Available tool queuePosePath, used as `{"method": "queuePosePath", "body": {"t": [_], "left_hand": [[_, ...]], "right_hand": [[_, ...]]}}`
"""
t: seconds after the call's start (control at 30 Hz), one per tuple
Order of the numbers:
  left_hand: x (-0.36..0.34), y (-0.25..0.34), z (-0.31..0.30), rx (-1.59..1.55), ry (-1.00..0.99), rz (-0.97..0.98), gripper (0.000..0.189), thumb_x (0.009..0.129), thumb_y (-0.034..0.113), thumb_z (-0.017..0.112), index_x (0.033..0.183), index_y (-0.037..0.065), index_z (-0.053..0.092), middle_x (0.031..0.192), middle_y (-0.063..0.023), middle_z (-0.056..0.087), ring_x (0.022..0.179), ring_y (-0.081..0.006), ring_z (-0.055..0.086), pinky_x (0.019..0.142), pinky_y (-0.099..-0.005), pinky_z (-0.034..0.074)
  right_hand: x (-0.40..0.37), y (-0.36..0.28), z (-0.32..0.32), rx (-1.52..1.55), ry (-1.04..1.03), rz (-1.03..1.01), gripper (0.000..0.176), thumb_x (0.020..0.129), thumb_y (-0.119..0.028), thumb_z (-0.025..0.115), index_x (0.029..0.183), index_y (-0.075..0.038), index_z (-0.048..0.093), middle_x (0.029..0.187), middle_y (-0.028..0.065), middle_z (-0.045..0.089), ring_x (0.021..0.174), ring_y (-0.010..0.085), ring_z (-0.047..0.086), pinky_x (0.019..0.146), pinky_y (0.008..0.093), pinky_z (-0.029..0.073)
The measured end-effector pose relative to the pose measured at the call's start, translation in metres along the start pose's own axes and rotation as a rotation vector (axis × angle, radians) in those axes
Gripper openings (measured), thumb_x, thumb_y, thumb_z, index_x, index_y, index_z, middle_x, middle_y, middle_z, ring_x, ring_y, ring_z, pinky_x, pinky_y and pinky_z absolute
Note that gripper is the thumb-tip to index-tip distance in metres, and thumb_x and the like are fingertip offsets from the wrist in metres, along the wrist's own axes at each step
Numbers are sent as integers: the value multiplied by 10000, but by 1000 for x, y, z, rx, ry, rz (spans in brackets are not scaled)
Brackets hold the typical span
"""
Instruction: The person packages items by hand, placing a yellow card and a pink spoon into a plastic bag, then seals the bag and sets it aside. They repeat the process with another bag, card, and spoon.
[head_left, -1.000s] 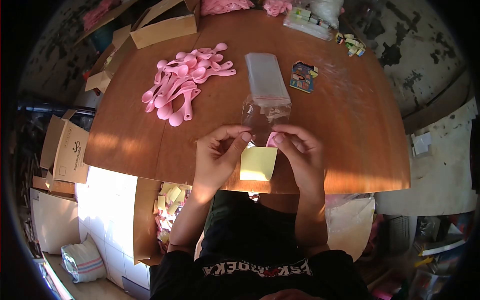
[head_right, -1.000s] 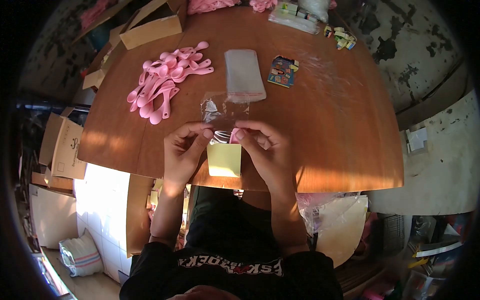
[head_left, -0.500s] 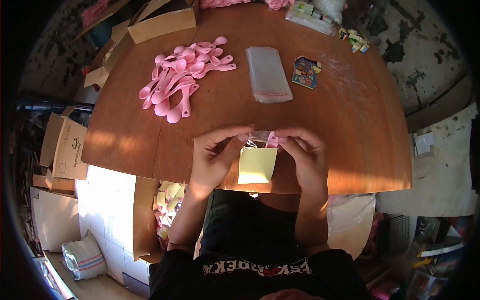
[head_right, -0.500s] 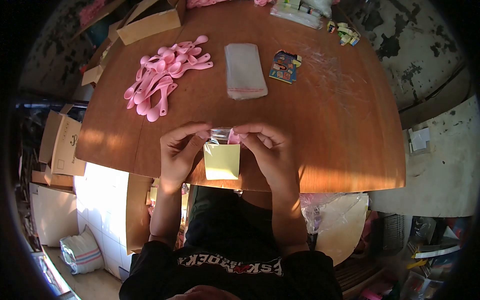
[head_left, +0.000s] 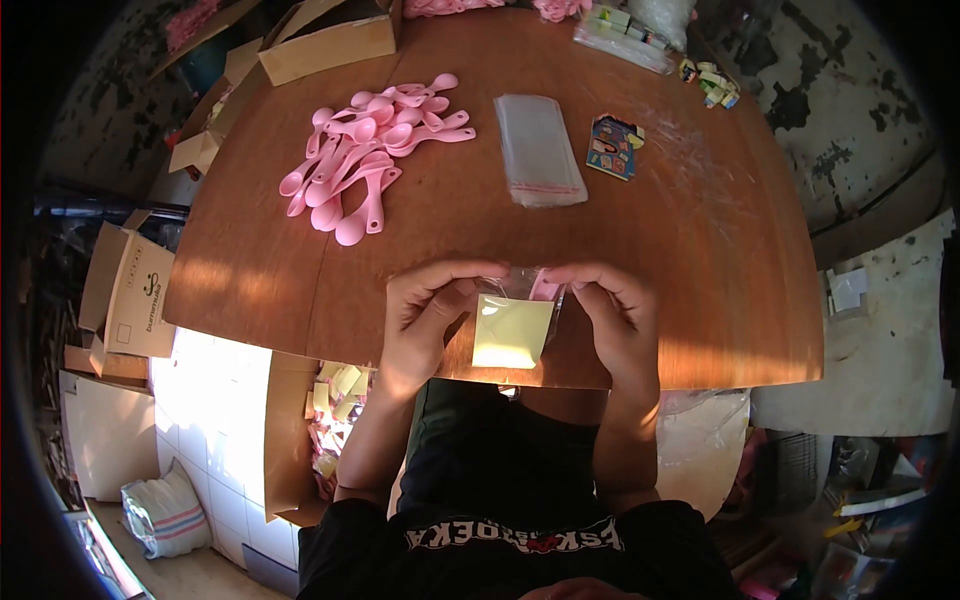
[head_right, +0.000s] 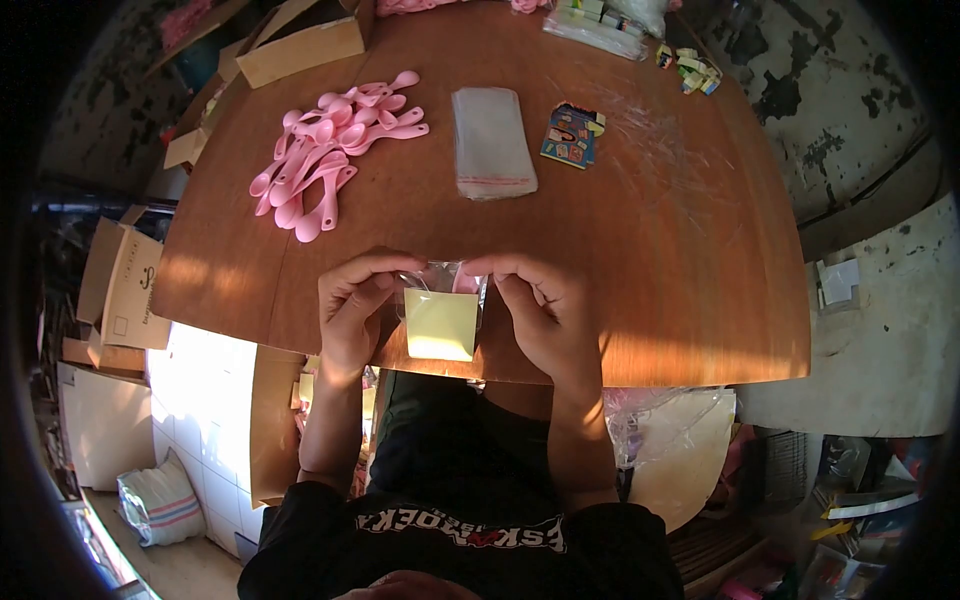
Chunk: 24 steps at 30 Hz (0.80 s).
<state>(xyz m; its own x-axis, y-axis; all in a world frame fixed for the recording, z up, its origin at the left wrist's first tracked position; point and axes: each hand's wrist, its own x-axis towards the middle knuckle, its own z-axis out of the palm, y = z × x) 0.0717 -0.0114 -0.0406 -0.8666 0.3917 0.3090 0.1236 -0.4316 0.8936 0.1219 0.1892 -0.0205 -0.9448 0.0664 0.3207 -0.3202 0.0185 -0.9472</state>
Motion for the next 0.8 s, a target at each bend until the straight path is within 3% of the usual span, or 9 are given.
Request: {"method": "queuePosePath", "body": {"t": [0.1,0.23,0.33,0.5,0.6,0.67,0.73,0.77,0.8], "left_hand": [[-1,2,-1,-17,-3,-35,199,955,62,567,1068,-76,654,1008,-154,675,892,-161,652,787,-274,515],[0,3,7,170,18,27,192,934,43,611,1084,-69,651,1003,-137,681,875,-139,644,772,-258,513],[0,0,4,197,49,-1,218,909,-15,633,1121,-65,650,983,-111,698,909,-123,642,799,-244,515],[0,3,7,171,133,15,367,886,-20,660,1240,-55,569,952,-113,701,940,-129,649,810,-254,526],[-3,15,10,146,51,21,476,839,-31,710,1280,-49,532,938,-114,698,946,-130,651,814,-254,529],[-10,17,4,171,54,-24,504,786,-28,765,1248,-45,565,896,-98,702,893,-117,663,764,-235,534],[-22,18,-5,382,-30,-122,480,771,-9,788,1212,-38,600,797,-54,684,739,-67,637,638,-202,502],[-29,15,-7,390,-3,-101,458,762,2,802,1184,-32,626,690,-5,626,613,-21,549,536,-189,425],[-37,22,-4,377,-6,-72,432,751,7,808,1150,-30,649,669,-2,614,579,-24,513,531,-191,417]], "right_hand": [[1,2,-5,-128,-36,-54,213,943,60,476,1007,35,677,920,63,695,873,99,632,789,223,489],[-1,3,4,25,-32,-48,142,906,37,593,1028,33,666,937,80,691,894,102,642,818,239,510],[-1,5,5,71,-52,-76,213,854,41,683,1063,33,645,946,95,688,924,121,656,840,258,529],[-4,6,7,43,-47,-17,243,848,43,687,1084,33,630,982,84,677,934,140,660,848,266,538],[-5,6,7,63,-27,-52,237,847,38,692,1077,27,636,995,84,675,945,137,659,849,271,544],[-7,4,8,52,-49,-59,235,841,26,702,1069,23,642,997,88,679,934,139,665,836,269,547],[-9,-3,8,43,-69,-65,234,835,15,713,1060,19,649,999,93,684,924,142,672,823,267,549],[-8,-11,3,-85,-167,-76,255,812,28,729,1054,28,648,1028,119,673,952,169,670,825,276,552],[-5,-21,-2,-216,-262,-92,277,788,42,744,1049,37,648,1057,145,662,979,195,669,827,285,555]]}}
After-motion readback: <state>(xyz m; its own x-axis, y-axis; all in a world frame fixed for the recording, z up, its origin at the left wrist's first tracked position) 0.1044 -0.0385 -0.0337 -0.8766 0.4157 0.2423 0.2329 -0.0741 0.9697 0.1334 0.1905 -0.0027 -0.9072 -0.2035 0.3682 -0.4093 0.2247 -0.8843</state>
